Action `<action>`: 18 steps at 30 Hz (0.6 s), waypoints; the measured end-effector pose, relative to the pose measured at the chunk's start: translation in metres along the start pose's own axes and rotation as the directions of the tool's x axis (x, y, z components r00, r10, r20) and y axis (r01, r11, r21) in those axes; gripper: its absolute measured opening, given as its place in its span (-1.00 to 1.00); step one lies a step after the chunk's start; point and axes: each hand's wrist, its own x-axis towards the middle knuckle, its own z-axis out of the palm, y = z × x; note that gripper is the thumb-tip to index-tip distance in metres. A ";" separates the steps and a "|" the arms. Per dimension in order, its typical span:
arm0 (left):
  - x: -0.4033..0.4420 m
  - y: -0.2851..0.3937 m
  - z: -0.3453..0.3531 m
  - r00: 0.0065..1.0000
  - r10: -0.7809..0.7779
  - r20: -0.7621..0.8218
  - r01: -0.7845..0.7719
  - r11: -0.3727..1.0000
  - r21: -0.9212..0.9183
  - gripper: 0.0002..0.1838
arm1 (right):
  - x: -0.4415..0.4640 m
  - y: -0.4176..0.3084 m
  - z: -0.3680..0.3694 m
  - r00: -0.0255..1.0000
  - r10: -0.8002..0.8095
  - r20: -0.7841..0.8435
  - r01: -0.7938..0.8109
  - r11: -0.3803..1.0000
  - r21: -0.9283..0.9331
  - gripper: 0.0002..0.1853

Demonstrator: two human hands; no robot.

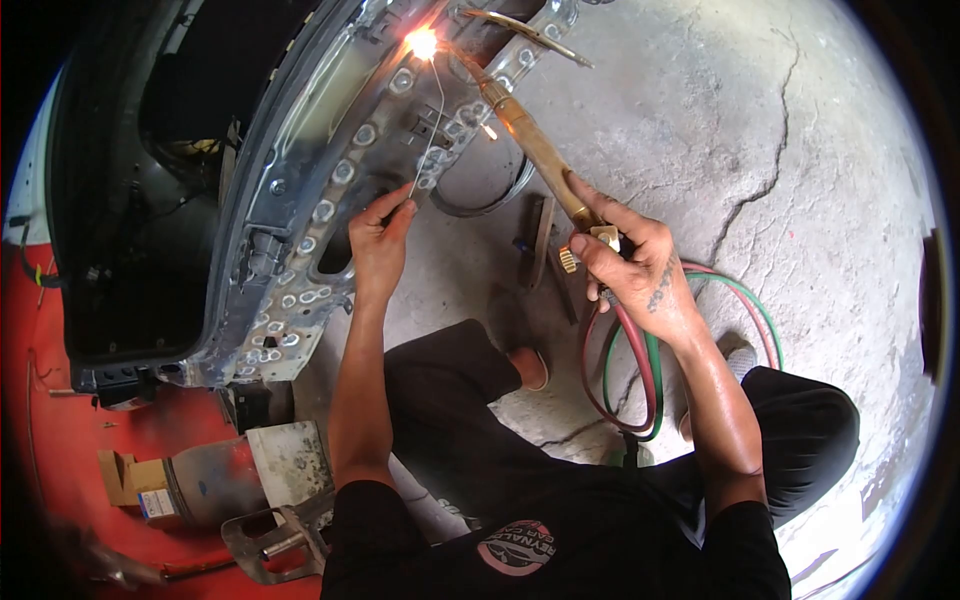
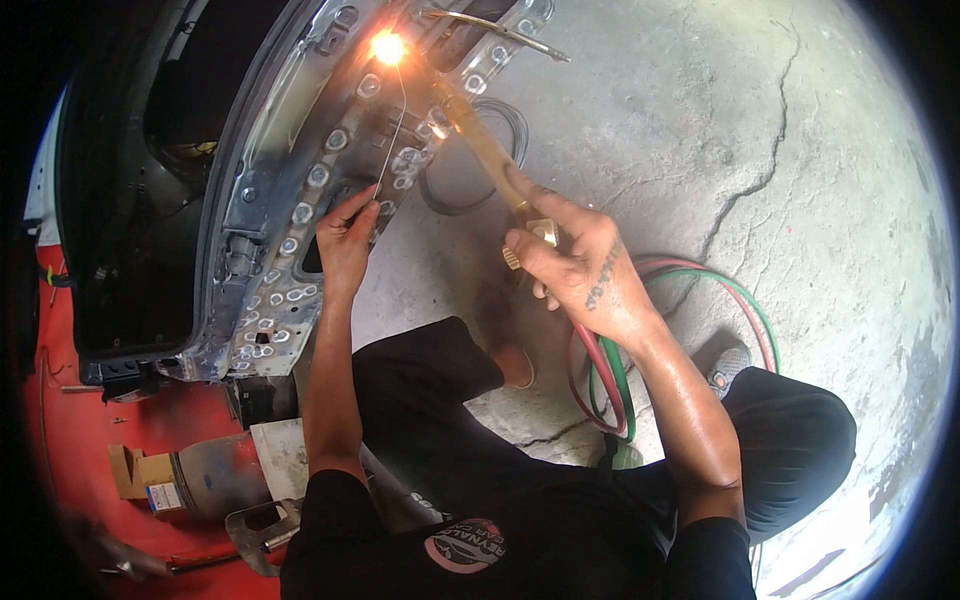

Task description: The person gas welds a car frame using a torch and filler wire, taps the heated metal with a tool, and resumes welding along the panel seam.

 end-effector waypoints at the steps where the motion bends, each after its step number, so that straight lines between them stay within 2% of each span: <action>1: 0.000 0.000 0.000 1.000 0.001 0.000 -0.001 1.000 0.006 -0.69 | 0.000 0.000 0.000 1.000 -0.001 0.001 0.001 1.000 0.000 -0.32; 18: 0.002 -0.002 0.000 1.000 -0.010 0.007 0.010 1.000 0.023 -0.69 | 0.000 0.001 0.000 1.000 -0.007 0.002 0.007 1.000 0.000 -0.32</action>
